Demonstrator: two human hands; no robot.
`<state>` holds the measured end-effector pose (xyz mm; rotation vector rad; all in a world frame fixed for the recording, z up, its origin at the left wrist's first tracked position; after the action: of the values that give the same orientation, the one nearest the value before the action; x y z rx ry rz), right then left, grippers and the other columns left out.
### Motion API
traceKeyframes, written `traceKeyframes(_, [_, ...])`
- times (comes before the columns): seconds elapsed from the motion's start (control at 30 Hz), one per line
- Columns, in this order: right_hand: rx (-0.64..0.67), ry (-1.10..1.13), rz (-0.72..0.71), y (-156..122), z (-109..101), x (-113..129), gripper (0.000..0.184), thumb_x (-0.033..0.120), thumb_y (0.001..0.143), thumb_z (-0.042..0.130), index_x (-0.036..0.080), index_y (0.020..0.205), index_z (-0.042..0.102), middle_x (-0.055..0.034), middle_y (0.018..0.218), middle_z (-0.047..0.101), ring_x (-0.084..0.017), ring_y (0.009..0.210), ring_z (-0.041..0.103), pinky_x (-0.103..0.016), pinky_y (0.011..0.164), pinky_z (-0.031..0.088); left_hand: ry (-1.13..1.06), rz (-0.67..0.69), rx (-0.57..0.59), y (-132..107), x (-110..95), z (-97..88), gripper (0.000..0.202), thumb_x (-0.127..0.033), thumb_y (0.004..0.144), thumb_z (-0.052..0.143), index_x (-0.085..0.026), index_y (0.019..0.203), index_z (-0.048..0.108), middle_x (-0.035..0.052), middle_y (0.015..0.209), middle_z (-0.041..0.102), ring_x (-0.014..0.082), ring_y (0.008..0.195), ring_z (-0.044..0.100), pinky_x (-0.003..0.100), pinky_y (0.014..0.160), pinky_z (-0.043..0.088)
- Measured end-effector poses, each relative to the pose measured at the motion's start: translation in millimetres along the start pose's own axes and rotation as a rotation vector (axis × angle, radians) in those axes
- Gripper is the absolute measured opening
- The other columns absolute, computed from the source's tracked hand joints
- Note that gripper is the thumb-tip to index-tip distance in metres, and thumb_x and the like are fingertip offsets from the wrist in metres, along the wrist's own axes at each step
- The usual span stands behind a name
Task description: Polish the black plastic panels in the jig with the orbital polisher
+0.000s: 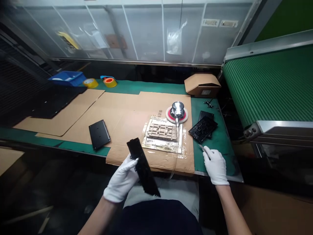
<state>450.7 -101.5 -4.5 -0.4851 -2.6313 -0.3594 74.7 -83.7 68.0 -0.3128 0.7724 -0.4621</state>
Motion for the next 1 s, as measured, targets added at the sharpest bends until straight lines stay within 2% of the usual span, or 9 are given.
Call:
traceKeyframes(0.07, [-0.053,0.046,-0.073,-1.7,-13.7,25.6,0.045,0.046,0.093,0.052,0.016,0.119,0.074,-0.0151,0.119,0.068,-0.033,0.111,0.059,-0.049,0.1,0.044,0.004,0.04,0.042,16.3,0.6,4.0,0.042,-0.016,0.075,0.08,-0.025,0.113,0.065,-0.001,0.107,0.07,0.0153,0.109,0.064,0.028,0.104,0.046])
traceKeyframes(0.13, [0.032,0.271,-0.157,-10.9,-27.3,73.9,0.051,0.049,0.091,0.058,0.019,0.132,0.066,-0.0135,0.135,0.061,-0.032,0.125,0.053,-0.051,0.11,0.039,0.022,0.077,0.066,27.4,3.8,7.3,0.04,-0.015,0.068,0.084,-0.022,0.102,0.065,-0.0019,0.097,0.069,0.0133,0.097,0.064,0.027,0.097,0.047])
traceKeyframes(0.27, [0.804,0.681,-0.341,-49.4,-11.8,204.6,0.105,0.037,0.075,0.079,0.025,0.163,0.023,-0.0106,0.15,0.05,-0.029,0.133,0.051,-0.043,0.111,0.043,0.044,0.144,0.181,40.8,9.2,20.6,0.041,-0.021,0.059,0.092,-0.018,0.087,0.062,-0.0018,0.082,0.063,0.0136,0.082,0.061,0.029,0.089,0.049])
traceKeyframes(0.33, [0.947,0.765,-0.365,-49.2,1.0,251.6,0.111,0.033,0.074,0.078,0.026,0.165,0.015,-0.0103,0.151,0.048,-0.028,0.129,0.054,-0.041,0.106,0.047,0.042,0.226,0.176,47.7,0.7,18.0,0.043,-0.026,0.061,0.091,-0.02,0.093,0.063,-0.0007,0.089,0.065,0.0156,0.089,0.063,0.031,0.093,0.05])
traceKeyframes(0.4, [0.892,0.775,-0.407,-25.4,18.4,280.5,0.098,0.03,0.08,0.069,0.025,0.164,0.018,-0.0099,0.146,0.052,-0.026,0.122,0.057,-0.04,0.103,0.049,0.072,0.338,0.076,55.3,-16.8,1.4,0.05,-0.027,0.066,0.088,-0.023,0.109,0.063,0.0022,0.111,0.067,0.0182,0.111,0.062,0.031,0.103,0.047])
traceKeyframes(0.53, [0.492,0.317,-0.572,45.3,52.8,285.9,0.088,0.022,0.075,0.066,0.015,0.157,0.035,-0.0171,0.139,0.055,-0.032,0.125,0.052,-0.043,0.109,0.04,0.178,0.529,-0.247,61.1,-57.6,-54.9,0.061,-0.028,0.08,0.077,-0.024,0.136,0.053,0.0081,0.147,0.052,0.0206,0.139,0.047,0.032,0.119,0.035])
traceKeyframes(0.67, [0.459,-0.125,-0.606,76.1,86.0,249.0,0.105,0.03,0.06,0.081,0.017,0.155,0.039,-0.0202,0.143,0.051,-0.039,0.127,0.049,-0.046,0.108,0.037,0.375,0.623,-0.303,62.5,-76.9,-77.7,0.06,-0.035,0.091,0.068,-0.025,0.145,0.045,0.0094,0.155,0.043,0.0217,0.143,0.043,0.035,0.122,0.032])
traceKeyframes(0.8, [0.501,-0.242,-0.621,77.0,100.4,228.7,0.123,0.046,0.054,0.086,0.016,0.159,0.03,-0.0205,0.148,0.045,-0.039,0.132,0.043,-0.046,0.112,0.032,0.655,0.659,-0.211,85.7,-75.9,-54.9,0.058,-0.033,0.089,0.068,-0.02,0.142,0.049,0.0129,0.153,0.046,0.0259,0.143,0.044,0.041,0.123,0.031])
traceKeyframes(1.0, [0.586,-0.263,-0.661,71.0,122.1,238.9,0.116,0.051,0.06,0.084,0.022,0.159,0.032,-0.0186,0.15,0.044,-0.038,0.134,0.042,-0.05,0.113,0.029,1.385,0.795,0.068,141.6,-53.5,6.3,0.043,-0.023,0.094,0.053,-0.016,0.137,0.057,0.0138,0.145,0.054,0.0259,0.138,0.046,0.045,0.123,0.03])
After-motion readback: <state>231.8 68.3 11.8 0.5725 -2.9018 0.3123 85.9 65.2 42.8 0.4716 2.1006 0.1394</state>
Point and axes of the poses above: each hand's wrist, its own y-axis towards the middle knuckle, its own z-axis out of the palm, x = y × z, the point moved 7 cm from there along y, towards the middle knuckle
